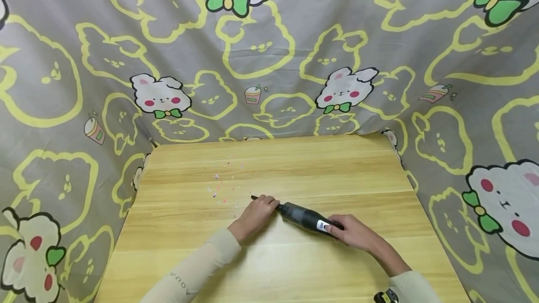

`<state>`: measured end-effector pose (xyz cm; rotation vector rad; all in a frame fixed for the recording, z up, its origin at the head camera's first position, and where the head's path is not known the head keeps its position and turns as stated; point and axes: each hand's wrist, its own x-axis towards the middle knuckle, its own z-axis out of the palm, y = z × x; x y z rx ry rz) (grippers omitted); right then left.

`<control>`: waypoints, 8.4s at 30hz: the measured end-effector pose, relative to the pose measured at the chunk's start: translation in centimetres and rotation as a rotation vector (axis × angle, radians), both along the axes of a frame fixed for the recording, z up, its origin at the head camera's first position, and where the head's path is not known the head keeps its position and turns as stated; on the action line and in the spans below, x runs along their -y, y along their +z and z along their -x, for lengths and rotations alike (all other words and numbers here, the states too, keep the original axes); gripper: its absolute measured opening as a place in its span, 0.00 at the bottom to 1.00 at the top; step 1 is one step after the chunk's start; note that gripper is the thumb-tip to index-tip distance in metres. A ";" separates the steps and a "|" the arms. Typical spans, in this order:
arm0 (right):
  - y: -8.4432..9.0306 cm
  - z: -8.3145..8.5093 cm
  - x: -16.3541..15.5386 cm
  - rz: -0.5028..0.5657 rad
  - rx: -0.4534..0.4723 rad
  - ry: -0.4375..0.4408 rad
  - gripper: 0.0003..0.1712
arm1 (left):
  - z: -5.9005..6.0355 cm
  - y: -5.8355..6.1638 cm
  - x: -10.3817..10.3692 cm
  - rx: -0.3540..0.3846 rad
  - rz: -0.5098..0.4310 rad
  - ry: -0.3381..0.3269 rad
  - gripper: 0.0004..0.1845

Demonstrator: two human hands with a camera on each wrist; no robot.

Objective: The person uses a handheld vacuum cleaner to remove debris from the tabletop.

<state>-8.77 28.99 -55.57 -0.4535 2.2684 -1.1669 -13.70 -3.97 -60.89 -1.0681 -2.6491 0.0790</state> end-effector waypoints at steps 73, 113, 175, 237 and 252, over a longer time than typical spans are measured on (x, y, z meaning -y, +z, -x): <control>0.1 1.3 3.0 -0.045 -0.088 0.095 0.18 | -2.1 -0.4 3.4 0.008 -0.076 0.076 0.12; 0.2 1.2 4.6 -0.056 -0.145 0.165 0.16 | -4.4 0.0 5.0 -0.053 -0.071 0.095 0.14; -0.3 3.4 10.7 -0.173 -0.480 0.294 0.20 | -2.0 -0.9 9.3 -0.089 -0.147 0.224 0.11; -1.4 2.4 18.4 -0.127 -0.610 0.482 0.15 | -6.6 -0.7 16.9 -0.006 -0.276 0.385 0.06; -1.3 1.9 16.7 -0.203 -0.713 0.383 0.17 | -3.6 -0.3 14.5 -0.010 -0.271 0.339 0.07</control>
